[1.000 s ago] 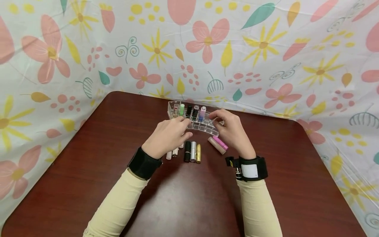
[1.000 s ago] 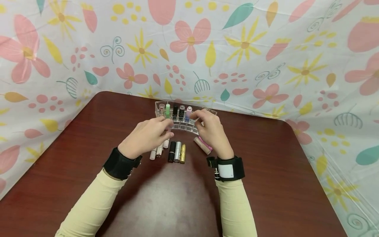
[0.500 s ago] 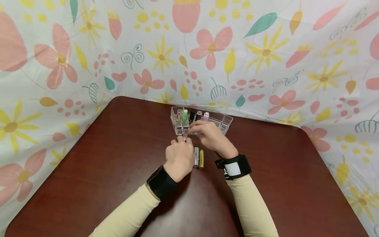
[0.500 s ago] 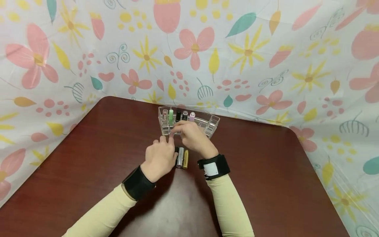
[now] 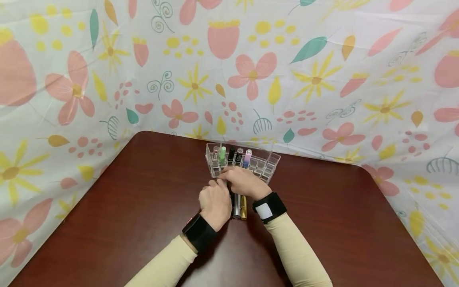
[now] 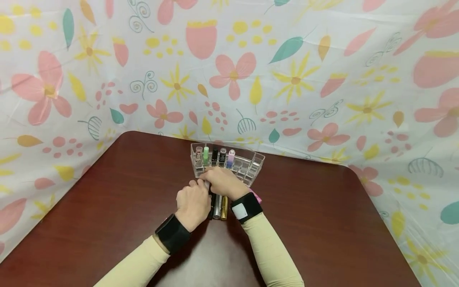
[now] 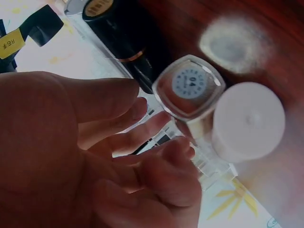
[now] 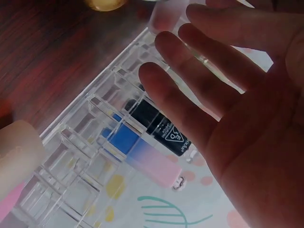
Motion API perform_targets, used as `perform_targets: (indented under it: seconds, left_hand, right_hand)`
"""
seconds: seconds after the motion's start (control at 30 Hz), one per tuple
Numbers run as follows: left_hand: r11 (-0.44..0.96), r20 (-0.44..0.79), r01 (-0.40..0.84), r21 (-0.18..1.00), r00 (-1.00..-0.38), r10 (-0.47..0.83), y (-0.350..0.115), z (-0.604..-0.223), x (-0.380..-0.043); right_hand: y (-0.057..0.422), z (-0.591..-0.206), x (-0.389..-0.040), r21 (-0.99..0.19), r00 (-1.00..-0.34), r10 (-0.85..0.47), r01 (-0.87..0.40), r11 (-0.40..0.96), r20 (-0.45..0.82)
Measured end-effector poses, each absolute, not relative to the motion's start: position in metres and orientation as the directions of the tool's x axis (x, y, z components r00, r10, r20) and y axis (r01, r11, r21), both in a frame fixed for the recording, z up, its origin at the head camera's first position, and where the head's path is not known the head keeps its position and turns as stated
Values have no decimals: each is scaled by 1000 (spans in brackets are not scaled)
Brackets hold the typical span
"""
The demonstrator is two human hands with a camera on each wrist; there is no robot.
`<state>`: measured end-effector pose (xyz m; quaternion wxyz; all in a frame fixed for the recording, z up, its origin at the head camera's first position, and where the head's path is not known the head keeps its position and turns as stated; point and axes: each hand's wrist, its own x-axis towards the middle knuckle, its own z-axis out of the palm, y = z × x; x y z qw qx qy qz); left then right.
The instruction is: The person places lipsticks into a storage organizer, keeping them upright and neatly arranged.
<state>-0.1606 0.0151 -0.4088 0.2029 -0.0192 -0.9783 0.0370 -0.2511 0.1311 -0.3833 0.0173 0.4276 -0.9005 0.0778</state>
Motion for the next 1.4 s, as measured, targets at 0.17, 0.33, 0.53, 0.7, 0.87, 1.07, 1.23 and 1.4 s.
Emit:
perform_targets:
  seconds: [0.17, 0.33, 0.53, 0.7, 0.87, 1.07, 1.23, 1.4]
  left_hand:
    - [997, 464, 33, -74, -884, 64, 21, -410, -164]
    - [994, 485, 37, -100, -871, 81, 21, -411, -168]
    - [987, 507, 54, -152, -853, 125, 16, -414, -169]
    - [982, 467, 76, -174, -872, 150, 14, -411, -166]
    - [985, 429, 75, -158, -893, 136, 17, -408, -166]
    - [985, 408, 74, -153, -904, 131, 18, -410, -168]
    - [987, 329, 106, -125, -934, 142, 18, -411, -168]
    - [984, 325, 114, -137, -933, 153, 17, -413, -168]
  right_hand:
    - [134, -385, -254, -125, -629, -771, -776, 618, 95]
    - [133, -387, -258, -134, -615, -784, -787, 602, 85]
    - [132, -393, -258, -147, -610, -788, -790, 596, 83]
    - [133, -393, -257, -207, -616, -784, -779, 591, 79]
    - [134, -395, -256, -202, -649, -758, -753, 626, 69]
    - [134, -399, -258, -183, -657, -752, -748, 638, 61]
    - [133, -401, -257, -177, -655, -754, -749, 639, 48]
    - [132, -400, -255, -187, -657, -752, -746, 640, 46]
